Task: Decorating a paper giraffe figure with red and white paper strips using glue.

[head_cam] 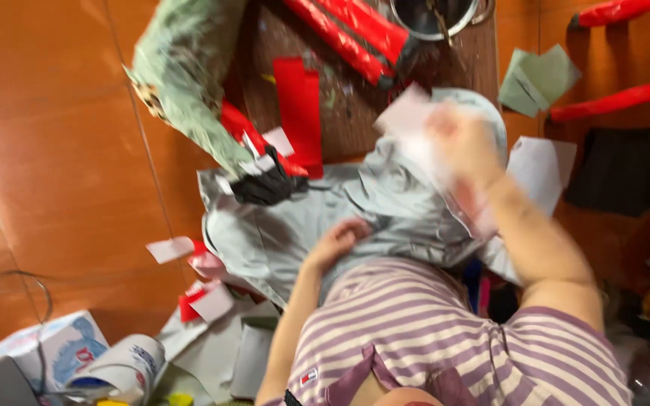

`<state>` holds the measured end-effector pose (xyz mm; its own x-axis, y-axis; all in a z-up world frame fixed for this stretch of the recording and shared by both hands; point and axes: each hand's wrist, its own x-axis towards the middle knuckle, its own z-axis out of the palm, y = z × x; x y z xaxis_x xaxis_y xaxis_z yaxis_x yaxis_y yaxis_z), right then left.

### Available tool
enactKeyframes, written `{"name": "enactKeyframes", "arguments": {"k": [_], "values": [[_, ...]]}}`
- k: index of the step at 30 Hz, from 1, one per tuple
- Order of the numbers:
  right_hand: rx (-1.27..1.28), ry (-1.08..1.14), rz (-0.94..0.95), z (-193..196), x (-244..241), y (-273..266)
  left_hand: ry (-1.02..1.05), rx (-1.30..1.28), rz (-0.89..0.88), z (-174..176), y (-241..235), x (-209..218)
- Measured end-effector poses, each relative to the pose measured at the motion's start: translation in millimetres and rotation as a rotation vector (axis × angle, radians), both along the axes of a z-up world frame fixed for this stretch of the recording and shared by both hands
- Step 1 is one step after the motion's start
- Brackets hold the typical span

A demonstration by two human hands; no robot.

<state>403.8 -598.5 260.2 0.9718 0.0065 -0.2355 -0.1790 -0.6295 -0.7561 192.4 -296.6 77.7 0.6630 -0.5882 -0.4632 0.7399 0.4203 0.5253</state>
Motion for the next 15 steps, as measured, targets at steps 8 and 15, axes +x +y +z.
{"name": "enactKeyframes", "arguments": {"k": [8, 15], "values": [[-0.639, -0.51, 0.103, -132.6, 255.4, -42.9, 0.018, 0.162, -0.123, 36.8, -1.3, 12.5], [-0.552, 0.239, 0.33, -232.5, 320.3, -11.4, 0.263, 0.038, 0.044, 38.0, -3.3, 18.1]]}}
